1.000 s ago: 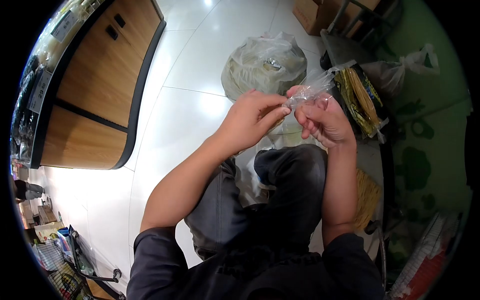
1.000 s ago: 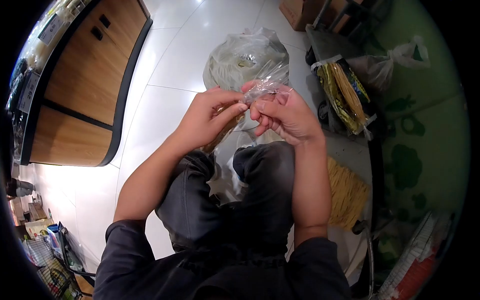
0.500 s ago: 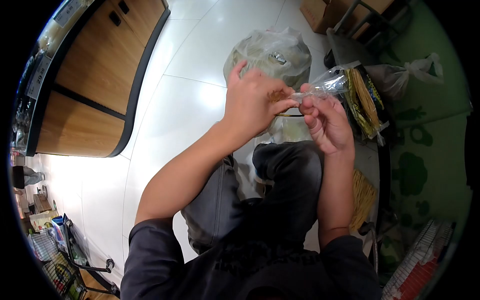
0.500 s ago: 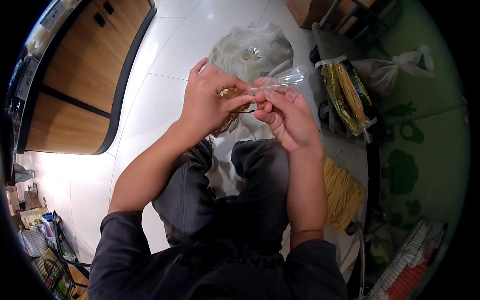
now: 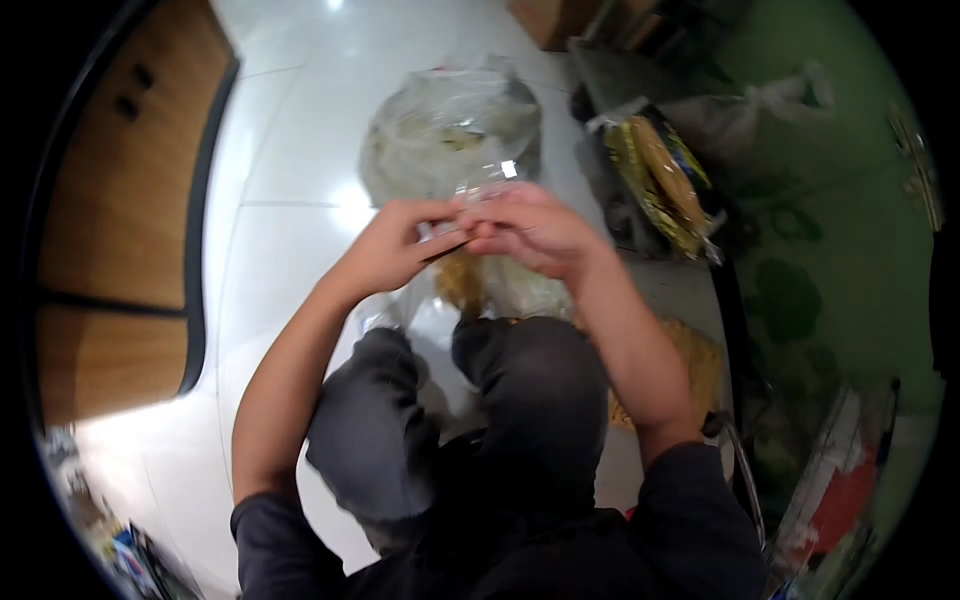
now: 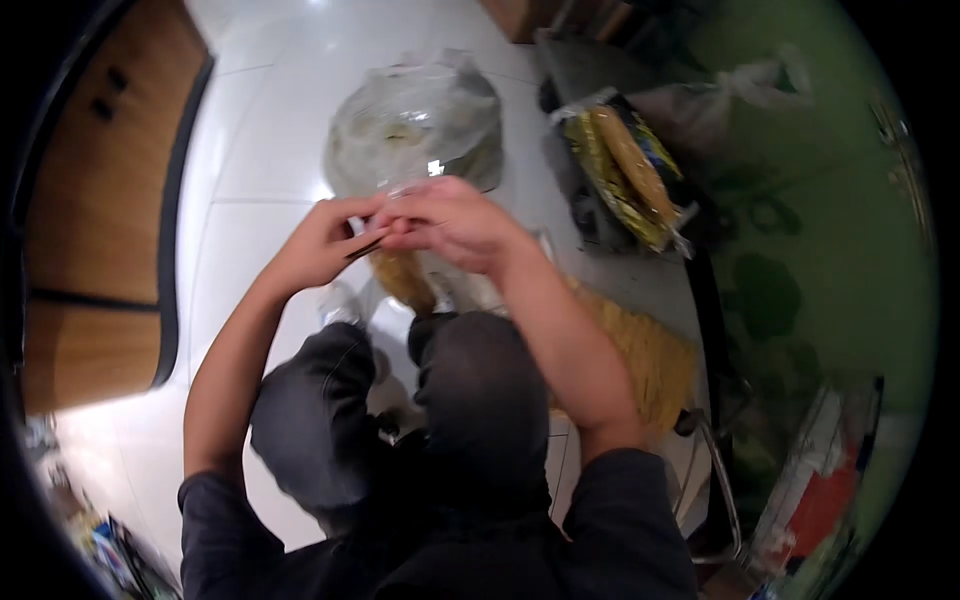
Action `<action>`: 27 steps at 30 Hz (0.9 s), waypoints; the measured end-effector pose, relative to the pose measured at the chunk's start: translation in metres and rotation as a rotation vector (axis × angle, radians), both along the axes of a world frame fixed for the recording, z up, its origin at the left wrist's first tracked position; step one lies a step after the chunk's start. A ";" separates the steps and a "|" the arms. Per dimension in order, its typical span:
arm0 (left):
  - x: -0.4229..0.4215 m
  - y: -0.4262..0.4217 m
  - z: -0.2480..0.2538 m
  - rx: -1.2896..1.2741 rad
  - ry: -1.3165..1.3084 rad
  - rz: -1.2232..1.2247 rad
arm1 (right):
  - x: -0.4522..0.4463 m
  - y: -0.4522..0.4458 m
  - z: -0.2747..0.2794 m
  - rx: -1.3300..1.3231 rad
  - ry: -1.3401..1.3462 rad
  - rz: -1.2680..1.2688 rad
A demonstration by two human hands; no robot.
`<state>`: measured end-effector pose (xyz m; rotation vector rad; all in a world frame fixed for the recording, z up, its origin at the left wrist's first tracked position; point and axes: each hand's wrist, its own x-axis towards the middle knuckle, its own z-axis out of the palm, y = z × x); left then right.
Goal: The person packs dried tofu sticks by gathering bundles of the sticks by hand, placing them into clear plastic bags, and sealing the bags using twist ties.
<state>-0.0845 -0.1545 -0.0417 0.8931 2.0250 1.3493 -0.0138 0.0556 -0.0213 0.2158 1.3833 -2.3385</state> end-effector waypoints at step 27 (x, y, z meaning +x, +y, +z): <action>-0.047 0.014 -0.153 0.394 -0.221 0.138 | -0.051 0.008 -0.119 -0.097 -0.239 -0.105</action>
